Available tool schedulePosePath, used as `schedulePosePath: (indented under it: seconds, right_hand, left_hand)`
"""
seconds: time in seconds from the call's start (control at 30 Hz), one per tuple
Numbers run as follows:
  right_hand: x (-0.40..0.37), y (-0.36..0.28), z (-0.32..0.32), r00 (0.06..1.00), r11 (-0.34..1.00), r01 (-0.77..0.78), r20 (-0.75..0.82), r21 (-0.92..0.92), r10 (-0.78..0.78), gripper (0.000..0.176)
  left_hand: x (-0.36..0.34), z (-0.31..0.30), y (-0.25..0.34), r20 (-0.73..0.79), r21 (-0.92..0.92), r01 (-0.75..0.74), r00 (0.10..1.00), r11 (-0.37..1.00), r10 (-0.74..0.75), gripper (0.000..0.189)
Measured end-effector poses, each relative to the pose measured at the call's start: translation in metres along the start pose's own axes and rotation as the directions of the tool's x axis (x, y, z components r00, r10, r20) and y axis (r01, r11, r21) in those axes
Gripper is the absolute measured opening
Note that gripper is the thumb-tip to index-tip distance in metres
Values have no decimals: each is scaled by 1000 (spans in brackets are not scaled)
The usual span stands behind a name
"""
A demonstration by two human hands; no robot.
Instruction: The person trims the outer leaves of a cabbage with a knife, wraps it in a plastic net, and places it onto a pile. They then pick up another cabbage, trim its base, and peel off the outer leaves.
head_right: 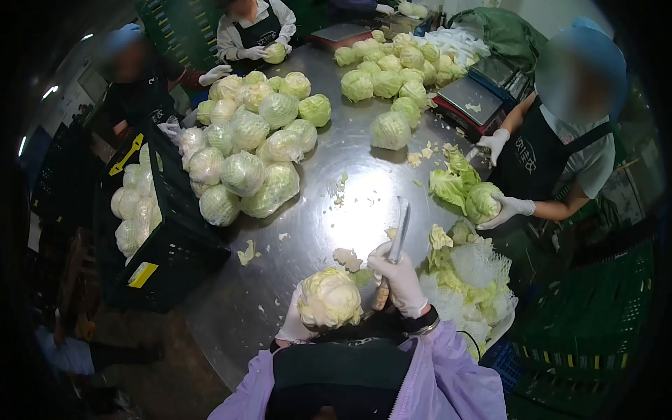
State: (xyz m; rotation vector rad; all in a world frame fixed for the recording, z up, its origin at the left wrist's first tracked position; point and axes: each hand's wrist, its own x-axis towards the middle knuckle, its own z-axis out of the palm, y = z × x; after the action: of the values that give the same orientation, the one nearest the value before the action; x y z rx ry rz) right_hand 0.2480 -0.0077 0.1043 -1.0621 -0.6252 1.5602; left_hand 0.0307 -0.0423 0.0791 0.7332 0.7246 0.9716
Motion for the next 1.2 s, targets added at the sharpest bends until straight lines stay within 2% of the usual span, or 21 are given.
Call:
schedulePosePath:
  seconds: [0.03,0.07,0.1,0.13,0.17,0.2,0.27,0.3,0.33,0.43,0.5,0.53,0.6,0.67,0.77,0.83,0.93,0.97,1.07,1.13,1.2]
  right_hand:
    - [2,1,-7,1000,1000,5,1,-2,-5,17]
    - [3,1,-12,999,981,12,54,-193,-1,32]
    - [5,1,-16,994,925,31,105,-379,10,47]
    - [4,7,-23,963,921,-78,211,-382,169,61]
    - [7,23,-31,934,900,-33,307,-434,182,61]
    - [9,32,-33,922,931,36,372,-364,110,61]
    - [14,52,-37,871,967,155,490,-201,-38,61]
    - [11,57,-35,935,987,-158,324,10,147,63]
    - [11,61,-34,908,872,-412,202,266,367,68]
    - [20,66,-11,950,875,-299,201,381,237,66]
    - [29,69,-13,935,794,-342,263,503,236,68]
    - [34,72,-18,936,798,-338,266,499,230,68]
    - [49,75,-29,943,760,-331,187,560,274,69]
    - [66,87,-54,957,781,-290,170,553,235,70]
    - [92,86,-78,968,815,-248,118,524,220,69]
    - [102,81,-81,968,831,-245,72,500,242,69]
    - [121,86,-94,995,925,-98,22,368,97,68]
    - [134,95,-105,986,891,-157,23,427,163,68]
    - [151,78,-84,965,869,-166,-106,466,241,66]
    - [162,74,-80,997,920,-47,-44,389,70,65]
    - [182,53,-68,999,938,36,-45,346,-22,59]
  left_hand:
    - [2,4,10,6,-244,139,990,960,-142,62]
    - [4,8,19,48,-469,266,960,842,-277,68]
    - [2,8,23,54,-467,263,961,844,-270,68]
    - [-3,5,26,49,-349,288,956,892,-290,71]
    - [-6,1,28,42,-224,315,949,922,-313,74]
    - [-9,-7,31,47,-222,319,947,921,-316,74]
    - [-15,-23,37,156,-21,272,951,962,-266,79]
    - [-19,-24,39,123,-84,254,962,963,-243,81]
    - [-18,-26,42,125,-83,252,962,964,-241,81]
    - [-12,-34,51,182,-119,166,973,979,-143,72]
    - [-11,-41,52,-9,-63,110,994,992,-111,62]
    - [-11,-46,52,-4,-63,103,995,993,-103,62]
    - [-11,-58,49,-146,-6,68,987,998,-69,56]
    - [-11,-69,48,-188,7,53,981,999,-50,53]
    - [-10,-92,42,-366,-13,65,928,998,-65,49]
    - [-9,-98,42,-377,12,53,925,998,-45,49]
    - [-3,-98,37,-395,54,54,918,997,-28,47]
    - [-1,-97,35,-399,63,88,915,994,-56,47]
    - [7,-94,28,-399,68,133,912,989,-95,48]
    - [14,-93,25,-398,58,144,911,988,-110,48]
    - [19,-92,20,-387,45,175,911,984,-144,46]
